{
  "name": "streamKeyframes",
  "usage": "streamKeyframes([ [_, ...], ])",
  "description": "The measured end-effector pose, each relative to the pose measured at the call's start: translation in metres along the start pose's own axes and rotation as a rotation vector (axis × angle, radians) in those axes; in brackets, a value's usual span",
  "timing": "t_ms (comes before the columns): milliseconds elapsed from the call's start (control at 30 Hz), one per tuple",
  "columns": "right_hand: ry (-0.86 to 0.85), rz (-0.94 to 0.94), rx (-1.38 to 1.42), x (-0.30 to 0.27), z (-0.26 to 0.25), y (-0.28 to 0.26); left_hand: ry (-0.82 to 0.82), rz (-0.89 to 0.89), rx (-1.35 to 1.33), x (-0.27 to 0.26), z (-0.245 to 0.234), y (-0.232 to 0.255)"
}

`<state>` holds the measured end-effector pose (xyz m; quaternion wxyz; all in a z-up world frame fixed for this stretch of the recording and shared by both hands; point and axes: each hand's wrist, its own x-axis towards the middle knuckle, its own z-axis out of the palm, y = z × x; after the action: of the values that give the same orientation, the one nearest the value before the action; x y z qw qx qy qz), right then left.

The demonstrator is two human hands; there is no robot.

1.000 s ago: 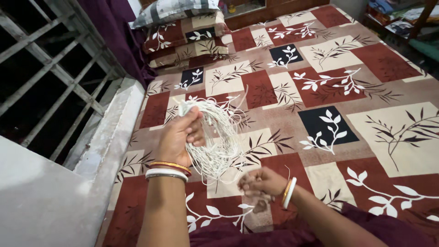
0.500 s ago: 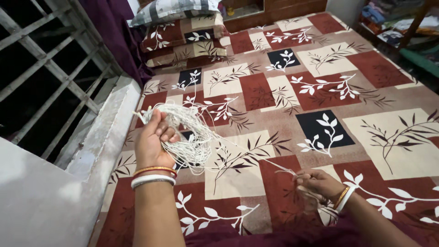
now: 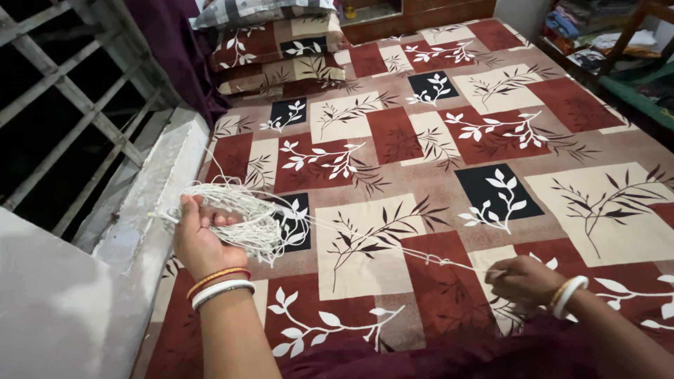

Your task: The person untangles a white cable by hand, winding it into a neat coil. They then place the coiled white cable on the bed alongside other coiled cables of different colors.

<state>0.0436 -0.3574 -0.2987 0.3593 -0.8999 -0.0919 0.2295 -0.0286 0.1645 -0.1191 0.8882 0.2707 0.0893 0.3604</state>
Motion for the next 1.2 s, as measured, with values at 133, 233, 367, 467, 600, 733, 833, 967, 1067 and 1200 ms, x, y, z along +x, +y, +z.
streamKeyframes([
  [133,-0.026,-0.161,-0.252,-0.026,-0.014,-0.049,0.006,0.131,0.324,-0.003,-0.01,-0.013],
  [233,-0.01,-0.649,-0.408,-0.04,-0.025,-0.095,-0.096,0.066,0.46,-0.009,-0.017,-0.04],
  [367,0.042,-0.755,-0.449,-0.061,-0.025,-0.171,-0.294,-0.115,0.588,-0.025,-0.024,-0.081],
  [467,0.066,-0.808,-0.404,-0.067,-0.022,-0.22,-0.387,-0.266,0.652,-0.044,-0.023,-0.105],
  [600,0.184,-0.883,-0.391,-0.062,-0.018,-0.258,-0.54,-0.438,0.659,-0.074,-0.014,-0.122],
  [733,0.282,-0.89,-0.367,-0.053,-0.013,-0.266,-0.666,-0.581,0.686,-0.103,-0.004,-0.128],
  [833,0.402,-0.813,-0.409,-0.041,-0.01,-0.26,-0.671,-0.71,0.629,-0.116,0.004,-0.127],
  [967,0.497,-0.701,-0.43,-0.027,-0.014,-0.241,-0.697,-0.743,0.619,-0.12,0.008,-0.136],
  [1067,0.502,-0.664,-0.421,-0.021,-0.022,-0.226,-0.7,-0.698,0.657,-0.114,0.003,-0.148],
  [1200,0.277,-0.25,-0.166,-0.019,-0.037,-0.2,-0.545,-0.697,0.559,-0.099,0.003,-0.146],
])
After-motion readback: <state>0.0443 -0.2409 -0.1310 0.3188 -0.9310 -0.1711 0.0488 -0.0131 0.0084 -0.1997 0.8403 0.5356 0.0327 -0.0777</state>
